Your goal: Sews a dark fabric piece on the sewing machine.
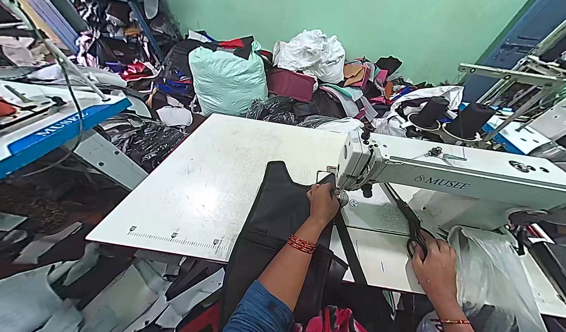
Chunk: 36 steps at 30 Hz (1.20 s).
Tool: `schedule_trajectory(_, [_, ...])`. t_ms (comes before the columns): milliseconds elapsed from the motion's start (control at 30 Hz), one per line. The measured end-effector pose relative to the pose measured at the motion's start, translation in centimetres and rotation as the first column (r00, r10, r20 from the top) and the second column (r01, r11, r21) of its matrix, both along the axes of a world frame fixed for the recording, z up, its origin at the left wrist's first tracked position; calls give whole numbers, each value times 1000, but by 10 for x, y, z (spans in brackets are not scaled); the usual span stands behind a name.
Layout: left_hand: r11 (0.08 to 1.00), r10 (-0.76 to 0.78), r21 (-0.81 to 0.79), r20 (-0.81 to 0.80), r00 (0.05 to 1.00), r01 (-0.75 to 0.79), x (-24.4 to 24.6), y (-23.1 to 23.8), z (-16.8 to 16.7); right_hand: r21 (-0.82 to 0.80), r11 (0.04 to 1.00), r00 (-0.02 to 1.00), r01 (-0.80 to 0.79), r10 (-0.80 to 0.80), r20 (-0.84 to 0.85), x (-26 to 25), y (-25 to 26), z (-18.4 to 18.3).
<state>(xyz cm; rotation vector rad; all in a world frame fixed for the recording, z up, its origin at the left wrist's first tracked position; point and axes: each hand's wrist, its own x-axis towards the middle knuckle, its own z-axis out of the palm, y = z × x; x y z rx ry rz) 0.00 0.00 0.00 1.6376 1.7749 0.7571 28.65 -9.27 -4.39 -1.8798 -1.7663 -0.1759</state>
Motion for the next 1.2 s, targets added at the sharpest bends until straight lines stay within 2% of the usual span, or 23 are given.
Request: schedule_trajectory(1200, [1000, 1, 26, 26, 1000, -1, 0, -1, -1, -30, 1000, 1000, 9, -9, -9, 0, 0, 0])
